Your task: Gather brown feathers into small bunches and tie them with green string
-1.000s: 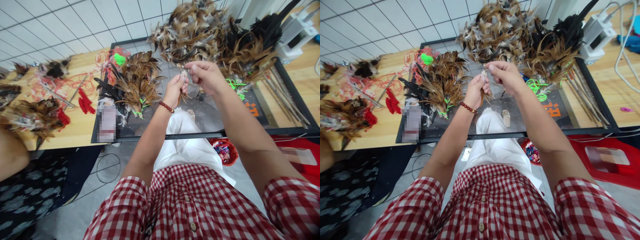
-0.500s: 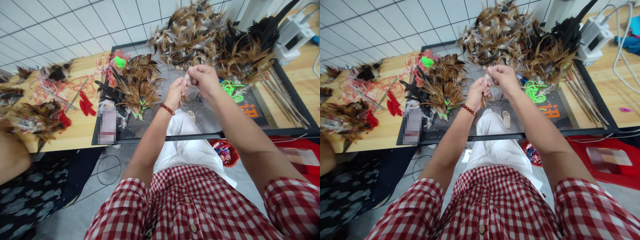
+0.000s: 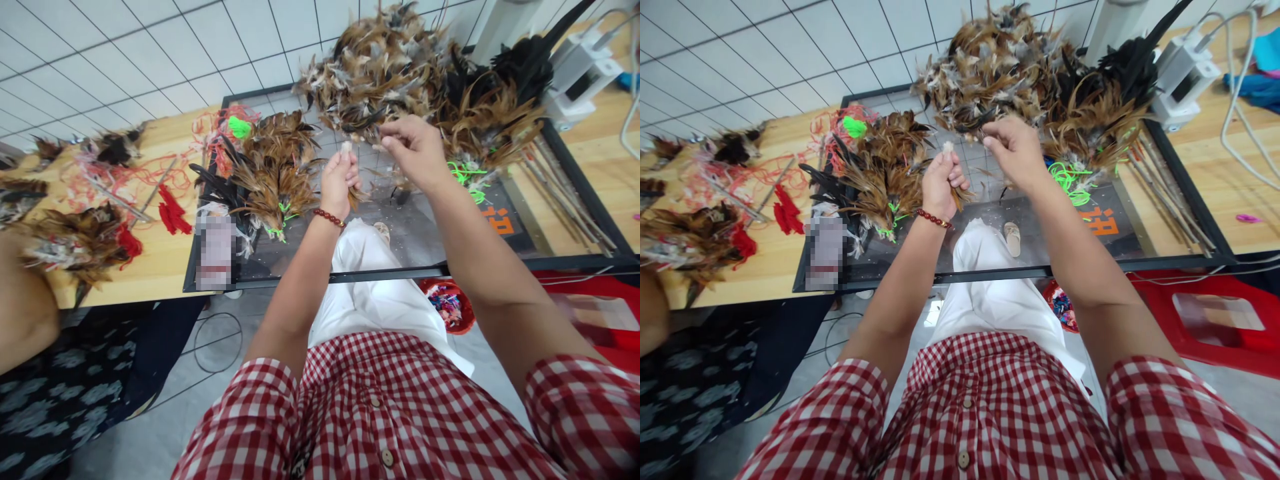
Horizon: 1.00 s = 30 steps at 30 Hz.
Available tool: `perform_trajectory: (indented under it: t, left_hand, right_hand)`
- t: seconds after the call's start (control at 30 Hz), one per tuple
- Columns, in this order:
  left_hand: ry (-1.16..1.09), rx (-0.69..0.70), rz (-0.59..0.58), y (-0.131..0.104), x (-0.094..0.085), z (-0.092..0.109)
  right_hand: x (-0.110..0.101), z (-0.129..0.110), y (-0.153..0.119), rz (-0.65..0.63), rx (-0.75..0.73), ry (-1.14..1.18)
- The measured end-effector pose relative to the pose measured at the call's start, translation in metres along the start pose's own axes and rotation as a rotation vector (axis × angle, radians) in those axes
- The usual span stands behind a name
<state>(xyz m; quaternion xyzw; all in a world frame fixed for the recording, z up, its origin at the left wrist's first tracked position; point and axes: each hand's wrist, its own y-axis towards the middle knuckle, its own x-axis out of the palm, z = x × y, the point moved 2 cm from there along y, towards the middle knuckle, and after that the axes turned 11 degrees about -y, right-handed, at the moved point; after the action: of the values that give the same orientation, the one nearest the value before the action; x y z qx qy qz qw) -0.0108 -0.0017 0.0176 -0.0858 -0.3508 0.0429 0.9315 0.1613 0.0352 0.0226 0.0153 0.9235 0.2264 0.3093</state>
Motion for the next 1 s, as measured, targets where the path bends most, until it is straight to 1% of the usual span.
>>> perform_trajectory:
  t: [0.07,0.13,0.2,0.27,0.33,0.4,0.43,0.5,0.57,0.63,0.7,0.77,0.83,0.87,0.9,0.93,1.0]
  left_hand:
    - [-0.004,0.045,0.071,0.007,-0.006,0.003]
    - [-0.001,0.068,0.133,0.011,-0.011,0.005]
    - [0.003,0.08,0.16,0.012,-0.012,0.007]
    - [0.011,0.085,0.163,0.009,-0.009,0.008]
    - [0.023,0.091,0.141,0.004,-0.004,0.009]
    - [0.054,0.108,0.102,0.0,0.001,0.007]
    - [0.079,0.114,0.084,-0.002,0.002,0.006]
    - [0.141,0.103,0.057,-0.002,0.003,0.002]
    - [0.2,0.06,0.03,-0.001,0.002,-0.003]
    - [0.237,0.028,0.003,0.0,0.001,-0.007]
    - [0.237,0.029,0.0,0.002,0.0,-0.008]
    - [0.203,0.048,0.025,0.003,-0.001,-0.006]
    - [0.16,0.067,0.053,0.004,-0.002,-0.004]
    - [0.141,0.076,0.064,0.005,-0.002,-0.003]
    - [0.126,0.087,0.073,0.005,-0.002,-0.002]
    - [0.113,0.098,0.079,0.005,-0.002,-0.001]
    - [0.093,0.118,0.083,0.006,-0.003,0.0]
  right_hand:
    - [-0.002,0.018,0.002,0.011,0.009,-0.148]
    - [0.001,0.031,0.002,-0.041,0.004,-0.286]
    - [0.009,0.036,-0.002,-0.108,-0.007,-0.42]
    - [0.017,0.032,-0.007,-0.18,-0.01,-0.549]
    - [0.024,0.022,-0.012,-0.254,-0.015,-0.669]
    - [0.027,0.009,-0.015,-0.29,-0.053,-0.734]
    - [0.027,0.003,-0.016,-0.286,-0.088,-0.733]
    - [0.024,-0.009,-0.017,-0.254,-0.164,-0.678]
    - [0.019,-0.018,-0.016,-0.225,-0.204,-0.615]
    - [0.014,-0.023,-0.014,-0.21,-0.217,-0.555]
    - [0.009,-0.022,-0.01,-0.159,-0.194,-0.449]
    - [0.005,-0.015,-0.005,-0.048,-0.107,-0.291]
    - [0.004,-0.004,0.0,0.073,0.025,-0.114]
    - [0.004,0.001,0.001,0.103,0.096,-0.028]
    - [0.006,0.005,0.002,0.094,0.165,0.054]
    - [0.009,0.007,0.003,0.052,0.231,0.134]
    - [0.016,0.006,0.001,-0.073,0.345,0.29]
